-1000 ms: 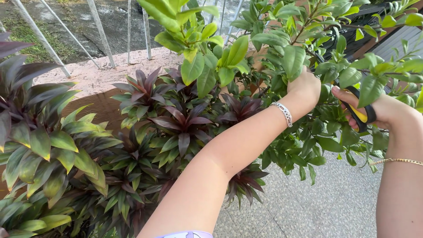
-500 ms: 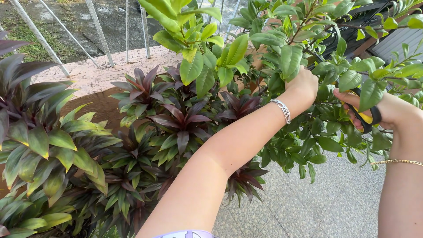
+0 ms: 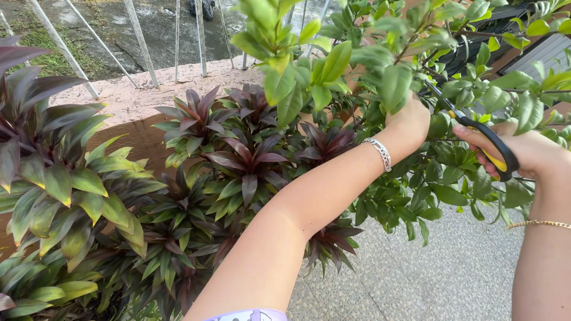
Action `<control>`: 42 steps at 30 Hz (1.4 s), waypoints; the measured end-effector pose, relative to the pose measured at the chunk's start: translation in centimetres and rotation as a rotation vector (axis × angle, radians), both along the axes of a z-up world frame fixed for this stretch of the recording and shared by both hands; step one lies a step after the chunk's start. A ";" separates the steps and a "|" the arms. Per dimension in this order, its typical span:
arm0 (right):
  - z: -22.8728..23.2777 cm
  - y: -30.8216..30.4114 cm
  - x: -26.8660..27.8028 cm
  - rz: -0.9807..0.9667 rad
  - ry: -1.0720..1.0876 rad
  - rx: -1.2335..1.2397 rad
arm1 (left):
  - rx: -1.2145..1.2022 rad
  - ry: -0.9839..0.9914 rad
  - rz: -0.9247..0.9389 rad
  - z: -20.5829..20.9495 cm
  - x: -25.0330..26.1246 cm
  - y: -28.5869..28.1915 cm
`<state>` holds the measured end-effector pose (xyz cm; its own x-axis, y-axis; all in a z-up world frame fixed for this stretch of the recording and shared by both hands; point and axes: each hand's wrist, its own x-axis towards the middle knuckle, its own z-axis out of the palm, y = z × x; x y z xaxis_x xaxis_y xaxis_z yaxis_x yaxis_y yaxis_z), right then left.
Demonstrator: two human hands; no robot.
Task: Pruning yellowing leaves and overgrown branches from potted plants on a balcony.
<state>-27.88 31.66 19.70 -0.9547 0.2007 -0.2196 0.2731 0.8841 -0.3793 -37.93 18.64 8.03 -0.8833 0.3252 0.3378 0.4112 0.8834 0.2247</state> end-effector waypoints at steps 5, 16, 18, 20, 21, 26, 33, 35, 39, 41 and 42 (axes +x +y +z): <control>-1.3 2.8 2.2 -0.019 0.036 -0.011 | 0.067 0.343 -0.126 4.7 7.8 -4.7; -9.7 4.8 18.1 0.131 0.046 -0.753 | 1.245 -0.396 -0.649 2.6 20.6 -11.9; -12.7 6.2 20.5 0.074 -0.001 -0.906 | 1.333 -0.555 -0.628 2.1 21.8 -11.6; -15.6 7.7 22.8 0.056 -0.023 -0.956 | 1.345 -0.660 -0.602 0.9 22.9 -10.7; -17.1 8.5 23.9 0.065 -0.045 -0.995 | 1.366 -0.736 -0.565 0.2 23.4 -10.2; -20.3 9.1 28.5 -0.045 -0.079 -1.086 | 1.383 -0.972 -0.539 -5.3 25.9 -8.0; -28.2 12.5 32.0 -0.055 -0.009 -1.420 | 1.255 -1.251 -0.382 -13.9 27.8 -4.4; -30.2 13.4 33.0 -0.085 -0.032 -1.403 | 1.159 -1.318 -0.269 -19.3 29.0 -3.3; -34.2 16.6 34.6 -0.207 -0.131 -1.390 | 0.986 -1.349 0.082 -34.1 30.2 -1.8; -37.1 18.6 35.9 -0.230 -0.152 -1.416 | 1.003 -1.372 0.236 -40.0 29.5 -1.4; -38.5 19.1 36.7 -0.260 -0.157 -1.443 | 1.006 -1.390 0.377 -42.8 29.2 -1.6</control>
